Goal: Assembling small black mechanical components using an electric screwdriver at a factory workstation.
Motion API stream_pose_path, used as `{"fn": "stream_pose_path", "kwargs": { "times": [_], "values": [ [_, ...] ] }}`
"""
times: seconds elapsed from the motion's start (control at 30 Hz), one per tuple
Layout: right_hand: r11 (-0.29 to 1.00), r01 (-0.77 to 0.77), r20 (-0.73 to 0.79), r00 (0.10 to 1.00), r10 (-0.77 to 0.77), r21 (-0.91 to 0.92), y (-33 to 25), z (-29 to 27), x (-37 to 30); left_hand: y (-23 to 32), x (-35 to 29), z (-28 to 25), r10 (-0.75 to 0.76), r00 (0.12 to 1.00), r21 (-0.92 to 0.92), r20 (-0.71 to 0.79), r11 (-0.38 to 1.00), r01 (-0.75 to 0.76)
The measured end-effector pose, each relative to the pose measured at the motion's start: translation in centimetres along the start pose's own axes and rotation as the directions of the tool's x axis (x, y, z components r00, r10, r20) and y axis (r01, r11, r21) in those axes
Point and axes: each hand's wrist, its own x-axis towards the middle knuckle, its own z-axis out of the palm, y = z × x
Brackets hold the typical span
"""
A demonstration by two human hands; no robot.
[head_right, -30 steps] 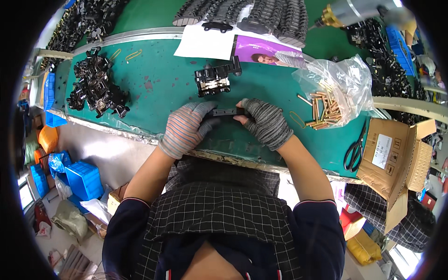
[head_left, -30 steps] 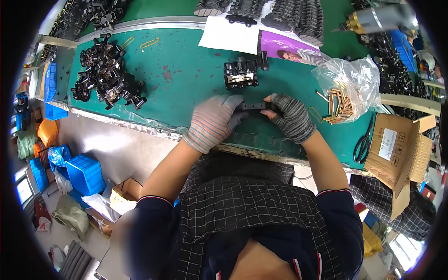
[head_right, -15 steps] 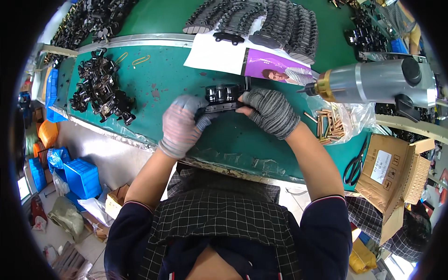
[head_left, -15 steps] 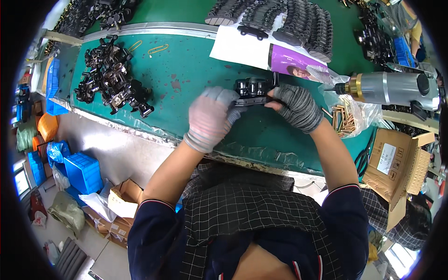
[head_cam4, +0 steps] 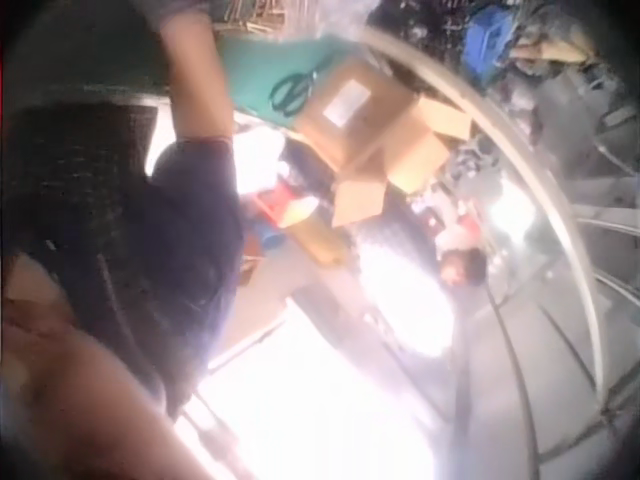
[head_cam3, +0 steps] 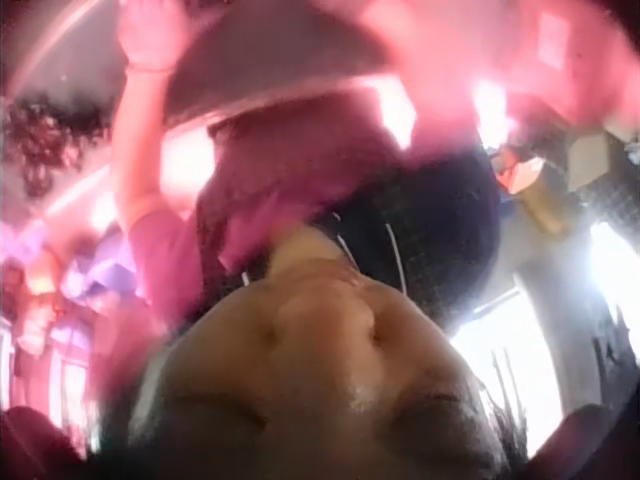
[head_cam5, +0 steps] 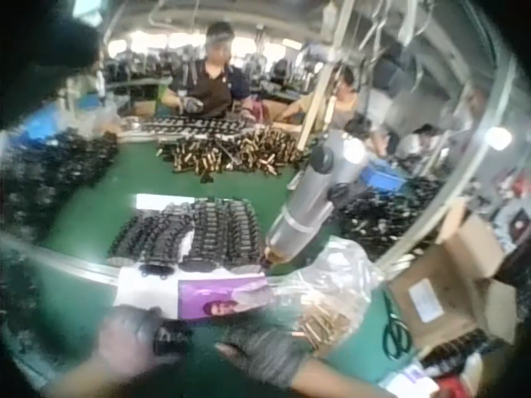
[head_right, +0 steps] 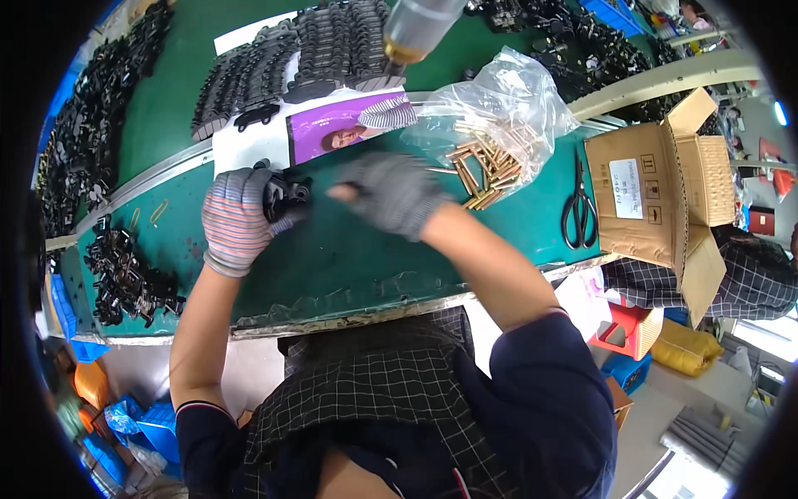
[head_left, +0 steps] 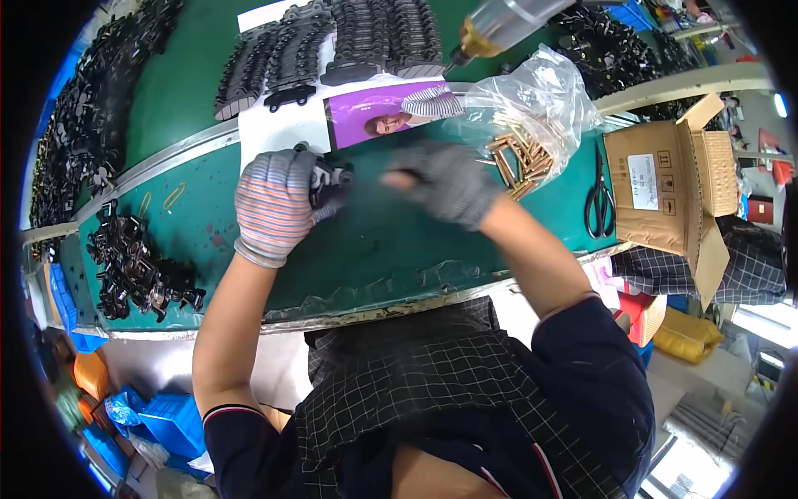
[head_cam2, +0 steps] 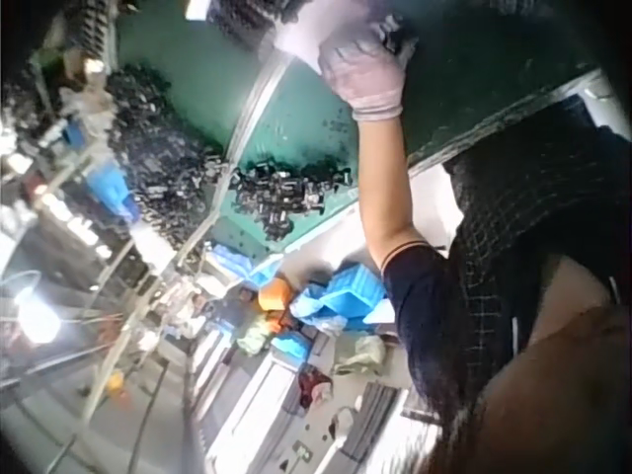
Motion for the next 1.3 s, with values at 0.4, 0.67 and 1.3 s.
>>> {"fn": "stream_pose_path", "kwargs": {
  "times": [0.4,0.67,1.3],
  "values": [
    [0.707,-0.311,-0.265,0.948,0.178,-0.635,8.9,-4.7,-5.6,5.5,-3.8,-1.2,-0.561,0.811,-0.496,0.165,0.664,0.56],
    [0.997,-0.075,-0.377,0.923,0.075,0.017,1.1,-3.0,-5.1,11.6,-2.7,-1.6,-0.402,0.375,-0.521,0.835,-0.798,0.303],
    [0.862,0.495,-0.427,0.759,-0.491,-0.112,-7.0,1.8,-3.7,10.6,-5.0,-2.3,-0.27,0.547,-0.408,0.792,-0.901,0.146]
  ]
}}
